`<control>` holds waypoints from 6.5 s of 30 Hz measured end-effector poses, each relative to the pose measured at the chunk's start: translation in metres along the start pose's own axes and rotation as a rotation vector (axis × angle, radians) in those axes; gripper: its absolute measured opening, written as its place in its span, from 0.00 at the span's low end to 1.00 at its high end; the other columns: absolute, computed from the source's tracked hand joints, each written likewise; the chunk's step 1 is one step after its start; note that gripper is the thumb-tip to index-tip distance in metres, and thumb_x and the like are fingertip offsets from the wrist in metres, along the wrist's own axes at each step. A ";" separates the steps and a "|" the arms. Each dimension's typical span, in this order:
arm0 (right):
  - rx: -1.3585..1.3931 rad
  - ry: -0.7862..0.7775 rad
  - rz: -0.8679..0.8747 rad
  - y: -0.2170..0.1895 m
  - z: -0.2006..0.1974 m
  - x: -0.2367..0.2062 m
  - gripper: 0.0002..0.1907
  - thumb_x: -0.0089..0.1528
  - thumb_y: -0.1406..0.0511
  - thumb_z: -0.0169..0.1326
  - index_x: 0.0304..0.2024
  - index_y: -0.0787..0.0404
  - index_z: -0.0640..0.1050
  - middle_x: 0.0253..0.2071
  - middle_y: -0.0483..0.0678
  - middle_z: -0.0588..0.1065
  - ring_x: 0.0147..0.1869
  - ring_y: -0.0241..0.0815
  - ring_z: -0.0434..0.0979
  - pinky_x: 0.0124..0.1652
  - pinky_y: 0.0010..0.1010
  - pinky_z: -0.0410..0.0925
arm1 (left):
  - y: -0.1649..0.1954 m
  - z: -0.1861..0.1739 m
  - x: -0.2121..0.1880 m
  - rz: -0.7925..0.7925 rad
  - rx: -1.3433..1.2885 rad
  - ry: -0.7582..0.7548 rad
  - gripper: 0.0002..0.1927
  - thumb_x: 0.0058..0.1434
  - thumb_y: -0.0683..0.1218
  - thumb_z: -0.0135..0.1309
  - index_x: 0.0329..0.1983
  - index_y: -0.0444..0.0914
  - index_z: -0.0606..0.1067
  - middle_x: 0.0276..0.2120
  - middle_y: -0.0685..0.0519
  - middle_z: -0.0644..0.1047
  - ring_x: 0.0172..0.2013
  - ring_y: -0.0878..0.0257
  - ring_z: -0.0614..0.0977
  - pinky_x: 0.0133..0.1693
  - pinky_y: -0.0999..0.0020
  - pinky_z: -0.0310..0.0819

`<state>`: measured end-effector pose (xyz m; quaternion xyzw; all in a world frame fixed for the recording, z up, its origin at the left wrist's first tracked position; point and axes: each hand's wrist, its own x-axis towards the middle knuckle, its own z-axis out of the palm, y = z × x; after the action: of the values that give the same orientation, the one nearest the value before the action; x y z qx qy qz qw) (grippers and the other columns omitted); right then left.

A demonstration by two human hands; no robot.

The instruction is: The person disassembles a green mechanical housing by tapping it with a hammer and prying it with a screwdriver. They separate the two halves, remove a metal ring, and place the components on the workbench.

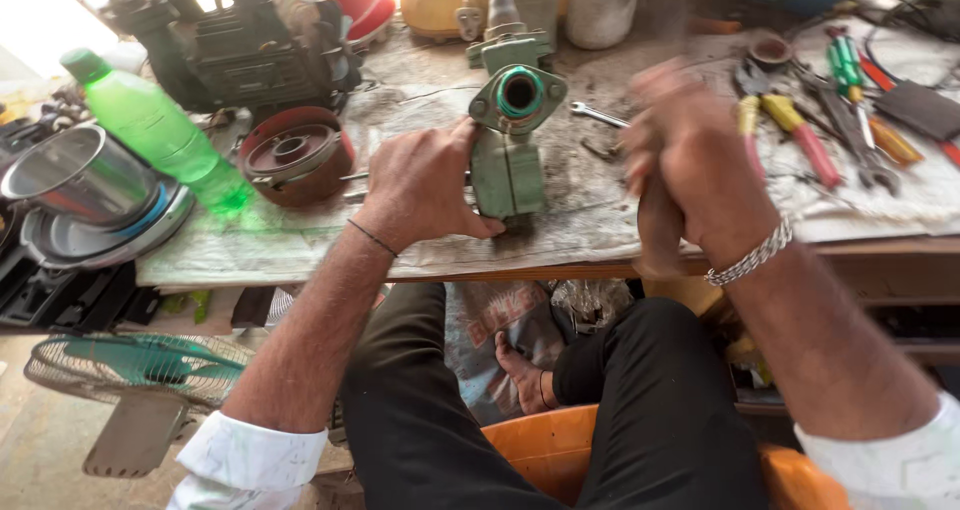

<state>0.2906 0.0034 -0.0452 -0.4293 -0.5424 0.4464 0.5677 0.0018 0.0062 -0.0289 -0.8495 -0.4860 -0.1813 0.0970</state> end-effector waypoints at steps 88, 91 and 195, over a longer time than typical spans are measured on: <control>-0.600 -0.055 -0.260 0.004 -0.118 0.012 0.10 0.69 0.70 0.56 0.50 0.67 0.72 0.39 0.59 0.77 0.44 0.48 0.83 0.43 0.33 0.79 | 0.019 0.081 0.016 -0.243 0.143 0.289 0.68 0.23 0.62 0.79 0.67 0.39 0.59 0.54 0.46 0.70 0.56 0.48 0.69 0.59 0.47 0.55; -0.481 -0.138 -0.223 -0.009 -0.059 -0.010 0.06 0.71 0.71 0.51 0.47 0.66 0.69 0.41 0.60 0.78 0.47 0.49 0.85 0.45 0.31 0.77 | 0.011 0.079 0.006 -0.265 0.093 0.322 0.67 0.25 0.64 0.80 0.66 0.41 0.57 0.54 0.46 0.69 0.56 0.47 0.69 0.58 0.46 0.57; -0.080 -0.042 -0.890 0.075 0.138 -0.054 0.15 0.60 0.62 0.48 0.18 0.57 0.65 0.18 0.42 0.64 0.26 0.39 0.66 0.34 0.32 0.65 | 0.001 0.093 -0.015 -0.241 -0.082 0.643 0.46 0.38 0.62 0.73 0.61 0.44 0.74 0.54 0.52 0.69 0.55 0.53 0.70 0.53 0.48 0.56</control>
<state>0.1494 -0.0309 -0.1246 -0.1665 -0.7025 0.1461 0.6763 0.0156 0.0260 -0.1202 -0.6887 -0.5197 -0.4691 0.1886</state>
